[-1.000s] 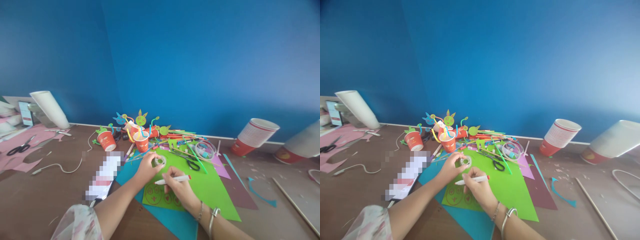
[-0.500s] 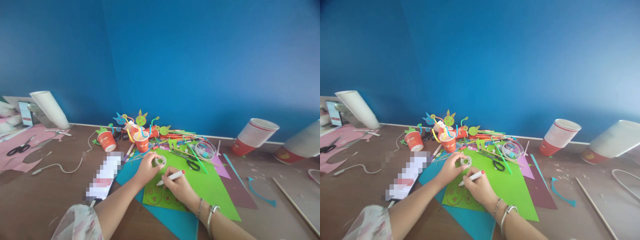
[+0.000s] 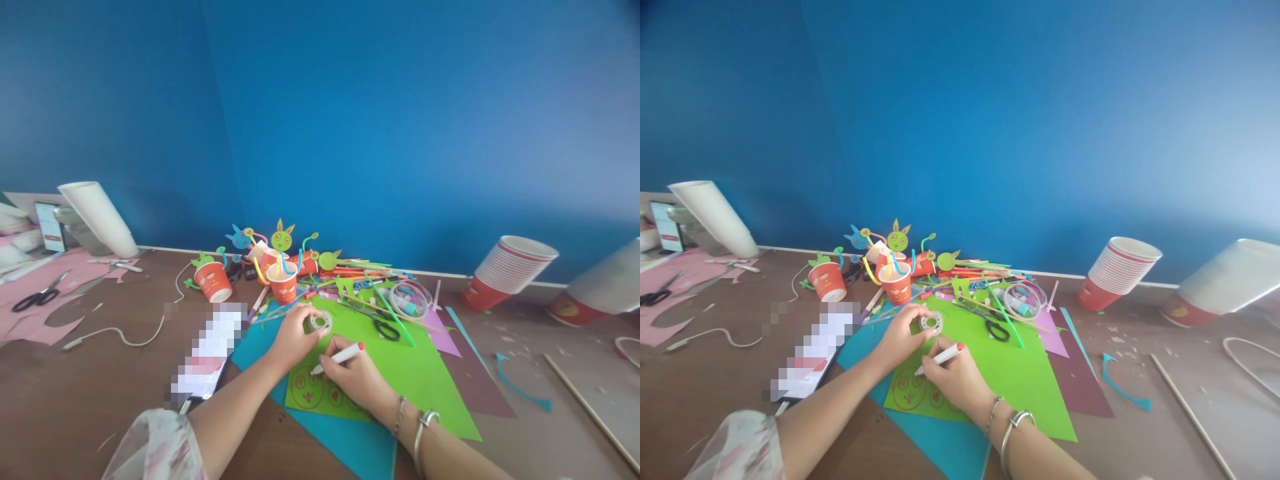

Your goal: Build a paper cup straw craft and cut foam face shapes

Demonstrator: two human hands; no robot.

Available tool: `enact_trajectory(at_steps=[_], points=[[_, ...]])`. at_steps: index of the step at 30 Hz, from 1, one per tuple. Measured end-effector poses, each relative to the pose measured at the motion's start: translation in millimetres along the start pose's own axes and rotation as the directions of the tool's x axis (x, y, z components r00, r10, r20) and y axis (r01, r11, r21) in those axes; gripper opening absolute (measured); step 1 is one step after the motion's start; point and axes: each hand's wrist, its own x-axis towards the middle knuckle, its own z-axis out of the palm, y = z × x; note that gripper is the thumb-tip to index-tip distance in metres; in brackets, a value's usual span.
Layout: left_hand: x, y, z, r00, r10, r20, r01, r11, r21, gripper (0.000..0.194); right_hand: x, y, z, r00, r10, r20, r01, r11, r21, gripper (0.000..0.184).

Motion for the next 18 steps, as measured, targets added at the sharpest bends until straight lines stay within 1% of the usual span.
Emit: enact_trajectory(at_steps=[5, 8, 11, 13, 18], points=[[-0.2, -0.9, 0.1, 1.0, 0.001, 0.003, -0.001, 1.0, -0.009, 0.023, 2.0, 2.0, -0.7, 0.998, -0.043, -0.042, 0.043, 0.999, -0.015, 0.017], [-0.1, -0.7, 0.0, 1.0, 0.011, 0.002, -0.011, 1.0, -0.011, 0.021, 1.8, 2.5, -1.8, 0.996, -0.062, -0.059, 0.063, 0.998, 0.013, 0.018], [0.2, 0.4, -0.1, 1.0, 0.011, -0.008, -0.011, 1.0, -0.005, 0.019, 1.2, 3.6, -2.1, 0.992, -0.07, -0.11, 0.074, 0.997, 0.037, 0.02], [0.2, 1.3, -0.2, 1.0, 0.008, -0.009, -0.008, 1.0, -0.002, 0.019, 1.2, 4.9, -1.6, 0.989, -0.073, -0.131, 0.076, 0.997, 0.014, 0.019], [-0.2, 2.4, -0.7, 1.0, 0.001, -0.006, -0.001, 1.0, -0.001, 0.021, 2.1, 6.6, -0.2, 0.993, -0.068, -0.1, 0.064, 0.997, -0.038, 0.017]])
